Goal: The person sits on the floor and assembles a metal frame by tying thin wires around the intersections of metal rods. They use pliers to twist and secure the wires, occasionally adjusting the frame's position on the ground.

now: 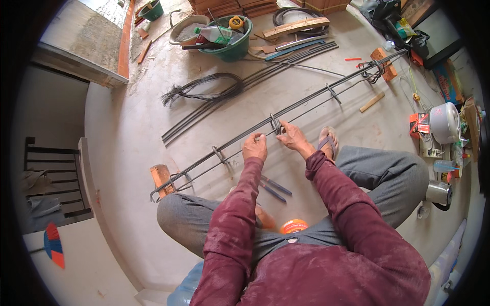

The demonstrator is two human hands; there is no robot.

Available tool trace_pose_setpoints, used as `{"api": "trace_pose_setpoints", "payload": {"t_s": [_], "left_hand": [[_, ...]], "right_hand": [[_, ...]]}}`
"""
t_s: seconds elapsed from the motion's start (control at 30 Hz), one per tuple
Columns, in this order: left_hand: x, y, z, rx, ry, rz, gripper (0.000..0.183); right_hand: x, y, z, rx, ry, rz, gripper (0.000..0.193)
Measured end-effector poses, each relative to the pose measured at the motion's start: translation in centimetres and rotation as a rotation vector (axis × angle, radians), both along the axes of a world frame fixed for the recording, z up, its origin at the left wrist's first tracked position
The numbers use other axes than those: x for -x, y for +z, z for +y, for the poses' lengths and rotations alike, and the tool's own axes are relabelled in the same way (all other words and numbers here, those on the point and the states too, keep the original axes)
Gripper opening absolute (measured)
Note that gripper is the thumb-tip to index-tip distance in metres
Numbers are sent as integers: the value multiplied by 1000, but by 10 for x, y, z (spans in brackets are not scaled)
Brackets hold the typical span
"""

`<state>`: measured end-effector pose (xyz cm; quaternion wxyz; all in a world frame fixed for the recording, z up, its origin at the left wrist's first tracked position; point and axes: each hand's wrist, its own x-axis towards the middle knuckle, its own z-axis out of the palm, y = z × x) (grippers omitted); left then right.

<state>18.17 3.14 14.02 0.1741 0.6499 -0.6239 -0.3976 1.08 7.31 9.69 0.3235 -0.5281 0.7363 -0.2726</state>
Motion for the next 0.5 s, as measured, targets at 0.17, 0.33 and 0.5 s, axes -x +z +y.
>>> {"api": "trace_pose_setpoints", "payload": {"t_s": [0.17,0.33,0.5], "left_hand": [[-15,44,-21,-439,178,668,45],[-36,106,-25,-467,180,994,51],[-12,93,-31,-548,249,1088,52]], "right_hand": [[16,10,6,-46,22,8,70],[17,55,-7,-19,-19,-61,43],[46,51,16,-82,-278,-278,34]]}}
